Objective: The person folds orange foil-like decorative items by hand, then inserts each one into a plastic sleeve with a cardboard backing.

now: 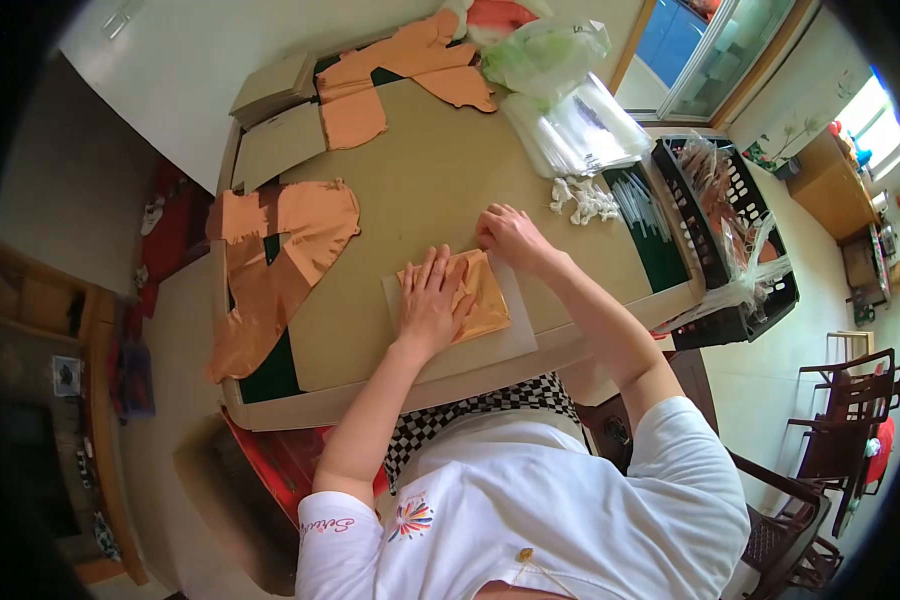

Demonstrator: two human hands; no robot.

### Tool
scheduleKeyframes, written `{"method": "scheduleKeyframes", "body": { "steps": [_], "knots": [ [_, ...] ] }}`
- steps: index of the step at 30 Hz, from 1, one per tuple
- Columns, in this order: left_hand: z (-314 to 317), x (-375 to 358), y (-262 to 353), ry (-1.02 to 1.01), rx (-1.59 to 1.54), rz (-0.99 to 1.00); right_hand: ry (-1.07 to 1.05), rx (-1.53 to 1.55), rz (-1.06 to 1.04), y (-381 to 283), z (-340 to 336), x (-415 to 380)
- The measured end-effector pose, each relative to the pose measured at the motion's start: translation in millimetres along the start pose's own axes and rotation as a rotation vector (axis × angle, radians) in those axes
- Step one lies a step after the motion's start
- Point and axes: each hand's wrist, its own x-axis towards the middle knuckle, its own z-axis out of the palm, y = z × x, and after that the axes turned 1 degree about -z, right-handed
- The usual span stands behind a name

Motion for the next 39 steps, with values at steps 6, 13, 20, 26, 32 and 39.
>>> {"method": "scheduleKeyframes", "body": {
  "steps": [6,13,20,26,32,39],
  "knots": [
    [-1.5,-1.9,-1.4,0.005,-0.024,-0.019,-0.298,0.068,0.063,-1.0,-33.1,-1.6],
    [-0.4,11.6,-14.9,0.025,0.041,-0.027,-0.042,0.093,0.069,1.4,-1.2,21.5],
    [-4.3,14.0,-15.6,0.000,0.060,-0.032,0.158,-0.059,-0.142,-26.4,30.1,16.3],
    [5.7,7.8,-37.4,0.420,-0.452,-0.194,0.076,-0.146,-0.163,-45.6,38.5,-15.2],
    [-46.7,-16.8,-80.3,0.251,-0.202,-0.392,0.042,-0.155,-0.119,-49.2,36.9,-16.7],
    [-52.1,5.0,-95.2,0.083,-0.326,-0.452,-0.012,-0.221,-0.154,-41.6,37.3,-17.7]
  ]
}}
